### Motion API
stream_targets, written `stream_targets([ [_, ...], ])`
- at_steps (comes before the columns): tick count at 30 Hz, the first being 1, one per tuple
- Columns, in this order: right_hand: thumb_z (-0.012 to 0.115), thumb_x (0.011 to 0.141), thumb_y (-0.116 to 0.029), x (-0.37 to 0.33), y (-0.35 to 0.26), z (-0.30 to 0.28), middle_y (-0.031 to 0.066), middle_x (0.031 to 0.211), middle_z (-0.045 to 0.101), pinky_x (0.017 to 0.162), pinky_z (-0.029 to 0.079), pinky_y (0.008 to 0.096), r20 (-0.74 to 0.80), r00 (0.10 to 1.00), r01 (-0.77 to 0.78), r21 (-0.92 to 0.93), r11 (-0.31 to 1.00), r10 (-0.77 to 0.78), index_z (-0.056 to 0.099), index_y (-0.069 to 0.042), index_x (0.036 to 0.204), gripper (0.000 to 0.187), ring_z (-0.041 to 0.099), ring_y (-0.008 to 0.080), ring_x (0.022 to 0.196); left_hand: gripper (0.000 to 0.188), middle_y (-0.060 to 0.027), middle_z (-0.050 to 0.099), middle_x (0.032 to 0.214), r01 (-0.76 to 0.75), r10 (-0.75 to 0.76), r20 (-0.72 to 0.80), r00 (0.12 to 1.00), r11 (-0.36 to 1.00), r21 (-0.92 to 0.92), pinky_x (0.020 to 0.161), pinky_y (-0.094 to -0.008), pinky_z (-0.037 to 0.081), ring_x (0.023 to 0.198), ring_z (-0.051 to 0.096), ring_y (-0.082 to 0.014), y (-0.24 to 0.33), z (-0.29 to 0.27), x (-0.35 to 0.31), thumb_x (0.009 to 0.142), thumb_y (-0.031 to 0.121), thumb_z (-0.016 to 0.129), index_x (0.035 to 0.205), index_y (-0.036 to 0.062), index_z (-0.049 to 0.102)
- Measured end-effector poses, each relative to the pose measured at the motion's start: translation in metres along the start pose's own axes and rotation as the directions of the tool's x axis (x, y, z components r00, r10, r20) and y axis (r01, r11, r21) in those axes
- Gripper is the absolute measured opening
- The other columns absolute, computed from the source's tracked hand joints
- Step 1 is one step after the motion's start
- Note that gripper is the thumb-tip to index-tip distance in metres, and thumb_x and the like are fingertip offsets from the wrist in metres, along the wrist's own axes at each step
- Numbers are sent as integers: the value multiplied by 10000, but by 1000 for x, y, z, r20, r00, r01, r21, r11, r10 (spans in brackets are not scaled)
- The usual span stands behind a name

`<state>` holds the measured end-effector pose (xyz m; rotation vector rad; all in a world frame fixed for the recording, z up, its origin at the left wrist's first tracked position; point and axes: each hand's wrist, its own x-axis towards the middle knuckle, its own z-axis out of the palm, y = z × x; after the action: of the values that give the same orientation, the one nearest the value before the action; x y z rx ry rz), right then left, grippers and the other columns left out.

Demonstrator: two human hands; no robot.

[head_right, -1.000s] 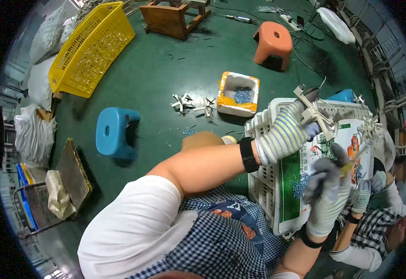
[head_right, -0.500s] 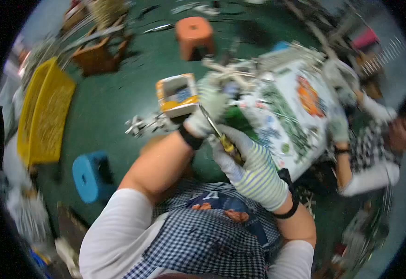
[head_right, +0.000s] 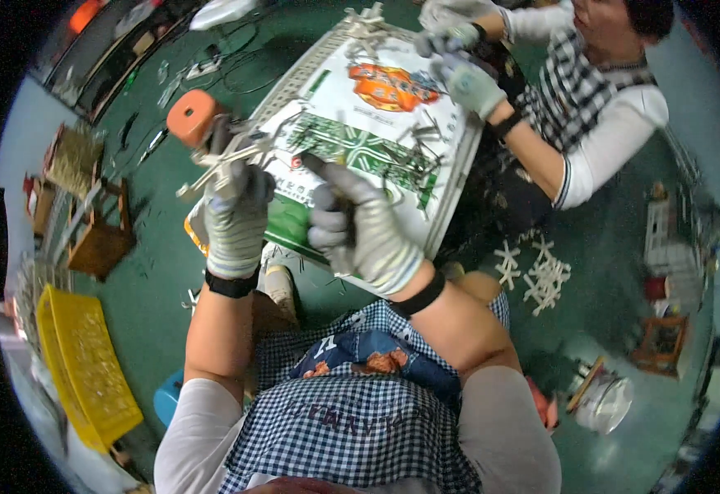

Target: The recorder is assembling small white plastic components using a screwdriver-like tool in a factory setting.

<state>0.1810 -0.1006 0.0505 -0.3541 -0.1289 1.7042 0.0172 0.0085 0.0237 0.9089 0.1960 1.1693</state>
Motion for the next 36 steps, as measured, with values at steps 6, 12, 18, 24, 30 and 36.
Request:
stream_targets([
  [6,580,1016,-279,21,6,-6,-65,673,411,450,270,191,134,984,-144,248,958,113,438,-7,1428,514,319,33,503,781,28,576,836,-14,35,-182,983,993,115,594,-272,398,563,436,-68,-4,37,6,911,140,689,1558,44,263],
  [12,558,1019,-301,29,5,-17,-36,702,592,485,309,217,232,968,-169,312,935,97,591,-72,1291,358,365,53,516,805,33,539,803,5,16,-148,989,991,137,575,-266,397,559,437,-61,-18,19,12,901,167,698,1561,39,256],
  [18,555,1018,-290,31,2,-20,-16,747,657,477,305,212,330,939,-224,371,901,98,596,-79,1295,350,383,56,520,577,83,487,807,67,-30,-179,983,976,208,586,-223,340,611,385,-45,-19,27,11,908,245,686,1430,103,486],
  [24,557,1017,-271,20,-7,-8,-64,663,367,459,278,210,134,985,-151,386,910,106,469,-37,1419,474,312,43,497,774,77,573,935,58,-12,-187,982,968,246,637,-204,380,692,438,-45,-21,41,14,918,265,688,1571,110,302],
  [30,528,1035,-297,21,1,-5,-48,702,483,462,292,202,128,983,-168,336,927,132,458,-65,1446,477,339,39,502,414,54,516,786,75,-33,-197,980,976,207,640,-257,402,672,474,-75,-19,14,6,891,284,721,1226,75,596],
  [36,546,1025,-296,21,1,-10,-45,717,511,474,306,204,144,982,-164,316,934,124,466,-80,1448,482,355,37,513,454,65,486,740,40,-14,-129,992,978,207,570,-235,361,581,409,-57,-19,19,9,917,223,700,1314,63,548],
])
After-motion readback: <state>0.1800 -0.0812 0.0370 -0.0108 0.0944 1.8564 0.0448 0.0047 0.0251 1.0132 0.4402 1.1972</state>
